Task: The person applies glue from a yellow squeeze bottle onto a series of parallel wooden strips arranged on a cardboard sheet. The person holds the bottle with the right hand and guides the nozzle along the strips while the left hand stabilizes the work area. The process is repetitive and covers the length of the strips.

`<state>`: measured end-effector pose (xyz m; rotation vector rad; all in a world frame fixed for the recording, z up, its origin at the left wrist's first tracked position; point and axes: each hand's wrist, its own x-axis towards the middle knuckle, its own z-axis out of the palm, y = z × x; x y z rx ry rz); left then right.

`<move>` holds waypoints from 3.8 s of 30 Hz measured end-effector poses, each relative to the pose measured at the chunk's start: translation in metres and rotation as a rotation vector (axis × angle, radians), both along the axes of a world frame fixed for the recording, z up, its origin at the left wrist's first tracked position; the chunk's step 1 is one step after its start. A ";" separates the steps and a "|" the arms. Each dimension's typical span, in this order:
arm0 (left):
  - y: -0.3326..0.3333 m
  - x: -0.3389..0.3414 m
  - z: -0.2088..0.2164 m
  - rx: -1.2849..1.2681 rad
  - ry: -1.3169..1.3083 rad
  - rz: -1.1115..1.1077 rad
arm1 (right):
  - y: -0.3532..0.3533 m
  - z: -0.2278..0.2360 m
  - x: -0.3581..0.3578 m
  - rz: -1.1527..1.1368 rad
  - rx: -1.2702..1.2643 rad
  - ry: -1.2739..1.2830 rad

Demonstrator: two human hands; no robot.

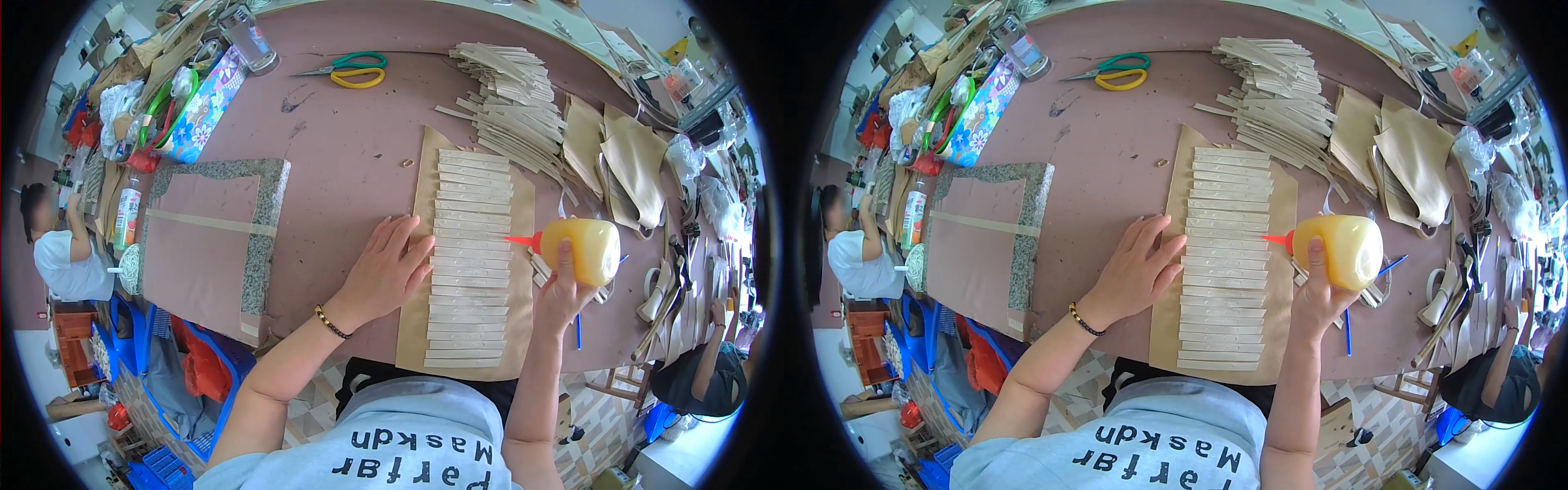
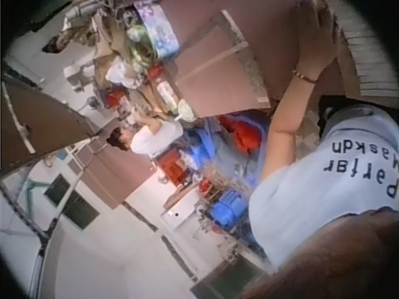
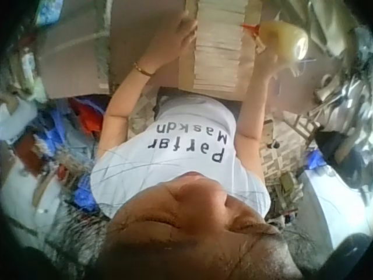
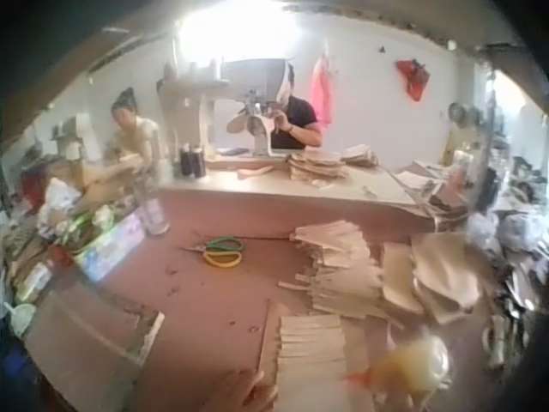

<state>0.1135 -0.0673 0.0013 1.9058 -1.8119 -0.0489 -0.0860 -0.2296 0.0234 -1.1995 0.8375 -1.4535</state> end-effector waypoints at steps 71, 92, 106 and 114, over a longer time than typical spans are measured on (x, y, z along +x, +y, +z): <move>0.011 -0.011 0.001 0.046 -0.008 0.004 | 0.036 -0.012 0.036 0.168 0.036 0.092; 0.012 -0.011 0.001 0.042 0.005 0.010 | 0.046 -0.005 0.053 0.223 0.039 0.052; 0.012 -0.011 0.001 0.036 -0.018 0.006 | 0.044 -0.009 0.048 0.160 0.056 0.121; 0.012 -0.011 0.000 0.023 -0.012 -0.006 | 0.031 -0.003 0.021 0.146 -0.040 0.135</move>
